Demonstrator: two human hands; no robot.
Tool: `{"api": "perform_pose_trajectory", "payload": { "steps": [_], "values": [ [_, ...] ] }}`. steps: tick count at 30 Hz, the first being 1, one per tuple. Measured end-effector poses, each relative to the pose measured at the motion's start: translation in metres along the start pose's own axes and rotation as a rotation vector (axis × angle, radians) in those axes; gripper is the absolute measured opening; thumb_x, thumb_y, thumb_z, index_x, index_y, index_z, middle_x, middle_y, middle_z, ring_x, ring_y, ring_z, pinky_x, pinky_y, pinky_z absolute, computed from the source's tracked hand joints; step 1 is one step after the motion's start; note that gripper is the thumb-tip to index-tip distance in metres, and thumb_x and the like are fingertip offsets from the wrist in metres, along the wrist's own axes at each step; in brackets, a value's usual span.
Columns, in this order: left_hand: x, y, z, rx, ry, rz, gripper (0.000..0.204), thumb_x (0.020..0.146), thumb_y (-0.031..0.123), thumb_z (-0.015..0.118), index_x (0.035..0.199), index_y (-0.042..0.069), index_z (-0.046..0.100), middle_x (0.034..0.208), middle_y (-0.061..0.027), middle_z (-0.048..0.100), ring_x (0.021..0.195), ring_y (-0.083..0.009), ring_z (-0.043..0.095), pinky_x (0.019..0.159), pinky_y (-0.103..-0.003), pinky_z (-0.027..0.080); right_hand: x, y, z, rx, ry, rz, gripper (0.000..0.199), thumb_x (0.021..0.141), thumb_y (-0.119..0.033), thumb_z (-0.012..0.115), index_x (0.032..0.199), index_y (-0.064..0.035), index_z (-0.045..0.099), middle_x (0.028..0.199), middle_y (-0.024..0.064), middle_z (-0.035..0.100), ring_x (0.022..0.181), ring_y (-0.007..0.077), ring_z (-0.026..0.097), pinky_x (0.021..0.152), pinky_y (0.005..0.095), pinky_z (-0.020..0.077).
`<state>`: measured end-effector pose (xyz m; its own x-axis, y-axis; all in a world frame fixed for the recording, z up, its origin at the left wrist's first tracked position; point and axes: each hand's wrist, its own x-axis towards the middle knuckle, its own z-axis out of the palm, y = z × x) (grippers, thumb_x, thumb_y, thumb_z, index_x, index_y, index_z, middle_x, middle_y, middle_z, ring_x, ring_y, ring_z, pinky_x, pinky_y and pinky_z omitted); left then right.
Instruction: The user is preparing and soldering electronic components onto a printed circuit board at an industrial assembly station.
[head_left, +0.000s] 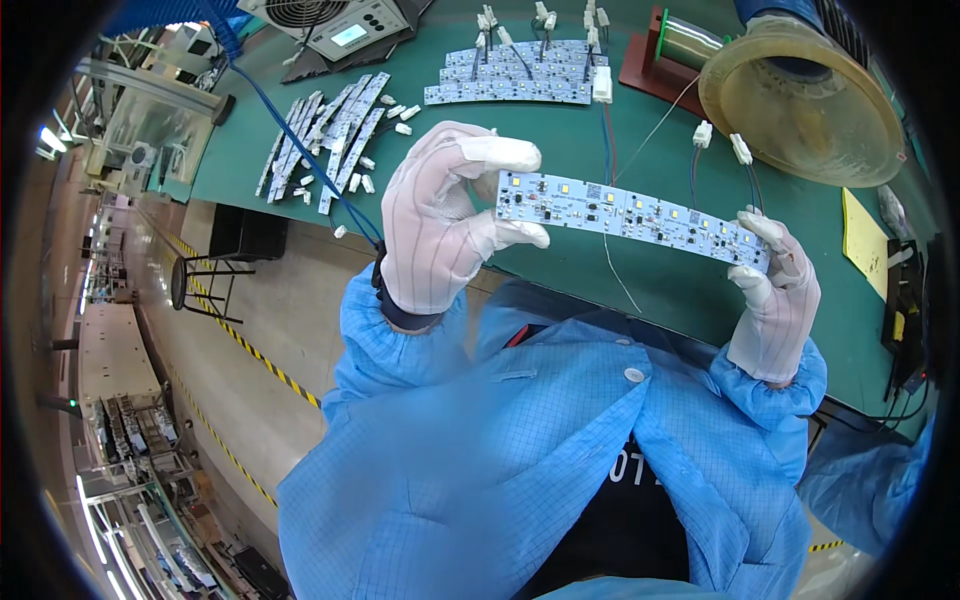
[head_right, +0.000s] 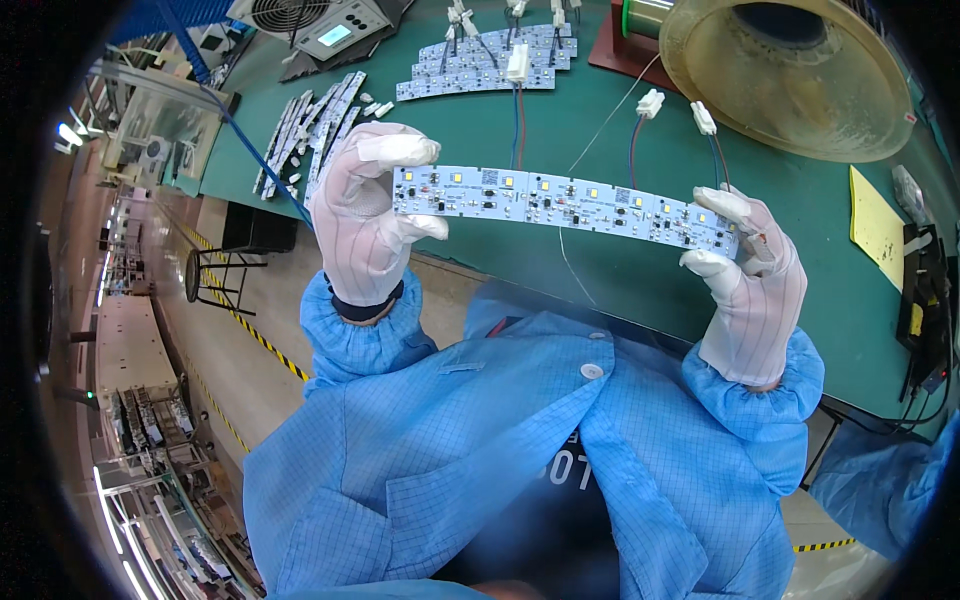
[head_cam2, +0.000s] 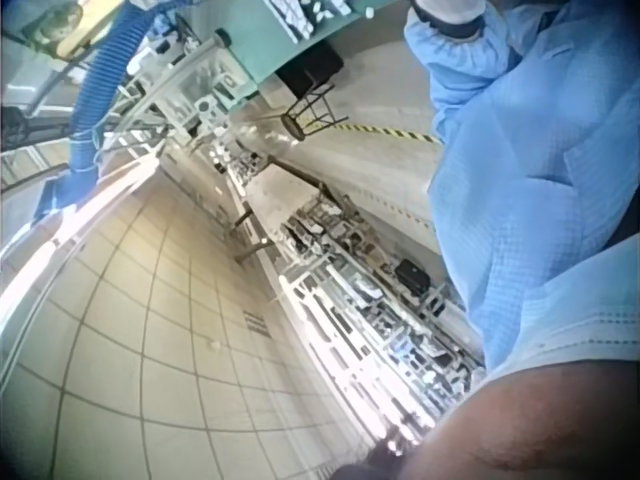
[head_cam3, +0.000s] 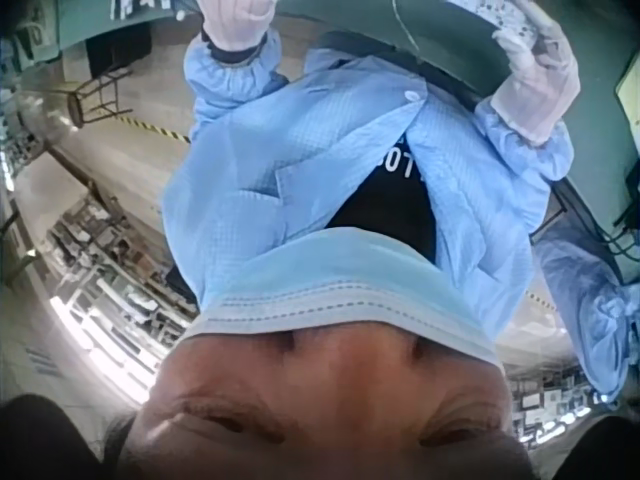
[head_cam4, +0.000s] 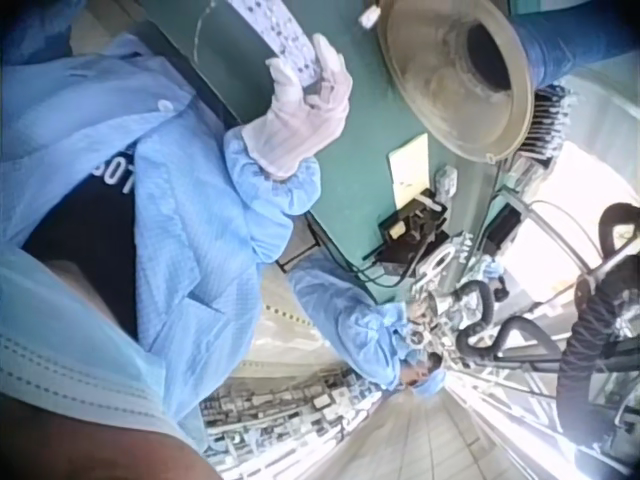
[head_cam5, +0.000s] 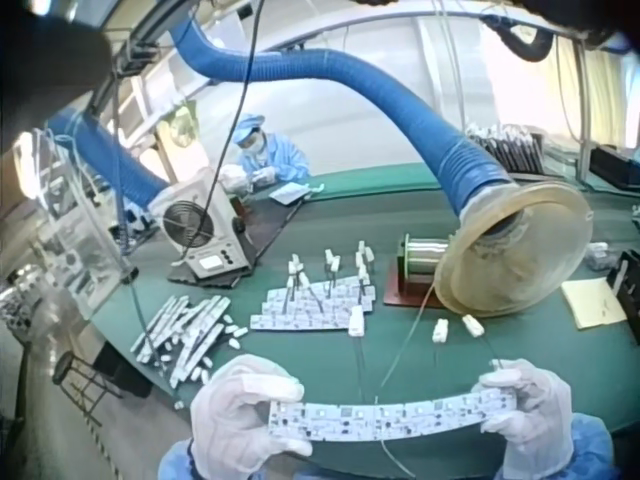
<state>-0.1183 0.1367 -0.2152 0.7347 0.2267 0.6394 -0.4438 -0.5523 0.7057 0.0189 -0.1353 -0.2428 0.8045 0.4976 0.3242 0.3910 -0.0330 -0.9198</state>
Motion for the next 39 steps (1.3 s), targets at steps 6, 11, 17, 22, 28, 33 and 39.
{"api": "perform_pose_trajectory", "payload": {
  "steps": [6,11,17,22,28,33,39],
  "values": [
    [-0.002,0.000,0.000,-0.022,-0.013,-0.015,0.054,0.058,0.016,0.088,0.105,0.003,0.064,0.099,-0.0078,0.057,0.079,-0.0132,0.058,0.066,-0.026,0.049,-0.002,0.003,-0.003,0.032,-0.037,0.083,0.069,0.071,-0.046,0.077,0.117,0.0024,0.060,0.111,0.0108,0.061,0.102,0.0183,0.057,0.094,0.0314,0.0423],
    [-0.004,0.000,-0.002,-0.011,-0.014,-0.050,0.054,0.060,0.017,0.088,0.105,0.001,0.063,0.099,-0.0082,0.058,0.084,-0.0142,0.058,0.069,-0.026,0.048,-0.001,0.001,-0.002,0.004,-0.044,0.057,0.064,0.071,-0.040,0.079,0.115,0.0024,0.061,0.111,0.0112,0.061,0.103,0.0189,0.057,0.095,0.0320,0.0421],
    [-0.003,-0.004,0.000,0.002,-0.006,-0.060,0.051,0.063,0.023,0.086,0.103,0.001,0.063,0.095,-0.0094,0.060,0.085,-0.0171,0.057,0.074,-0.028,0.046,-0.003,-0.003,-0.003,-0.092,-0.026,0.016,0.056,0.068,-0.025,0.080,0.112,0.0042,0.062,0.111,0.0120,0.061,0.103,0.0200,0.058,0.095,0.0319,0.0424],
    [-0.008,0.002,0.006,-0.113,0.041,-0.311,0.044,0.071,0.010,0.078,0.108,-0.004,0.059,0.095,-0.0065,0.060,0.084,-0.0131,0.056,0.077,-0.025,0.044,0.002,0.001,-0.004,-0.352,-0.030,-0.227,0.053,0.067,-0.026,0.081,0.107,0.0021,0.064,0.100,0.0112,0.065,0.105,0.0245,0.058,0.092,0.0330,0.0444],
    [-0.005,0.009,0.006,-0.039,0.003,-0.374,0.045,0.074,0.008,0.073,0.114,-0.005,0.056,0.099,-0.0074,0.060,0.085,-0.0132,0.057,0.078,-0.026,0.046,0.001,0.000,-0.006,-0.410,0.032,-0.276,0.047,0.067,-0.034,0.079,0.102,-0.0056,0.067,0.092,0.0086,0.066,0.101,0.0301,0.061,0.086,0.0362,0.0484],
    [-0.004,0.000,0.001,-0.066,0.070,-0.499,0.033,0.081,0.015,0.062,0.109,-0.002,0.058,0.088,-0.0068,0.061,0.071,-0.0111,0.055,0.064,-0.022,0.043,0.003,-0.001,0.002,-0.448,-0.025,-0.330,0.051,0.069,-0.031,0.077,0.110,-0.0053,0.063,0.088,0.0084,0.068,0.094,0.0257,0.063,0.097,0.0419,0.0437],
    [0.018,-0.057,-0.035,0.119,0.204,-0.379,0.025,0.086,0.013,0.062,0.107,0.001,0.059,0.086,-0.0034,0.061,0.071,-0.0093,0.055,0.063,-0.022,0.044,0.008,0.005,0.005,-0.364,-0.035,-0.342,0.042,0.076,-0.031,0.072,0.109,-0.0053,0.064,0.085,0.0084,0.069,0.090,0.0236,0.063,0.103,0.0447,0.0389]
  ]
}}
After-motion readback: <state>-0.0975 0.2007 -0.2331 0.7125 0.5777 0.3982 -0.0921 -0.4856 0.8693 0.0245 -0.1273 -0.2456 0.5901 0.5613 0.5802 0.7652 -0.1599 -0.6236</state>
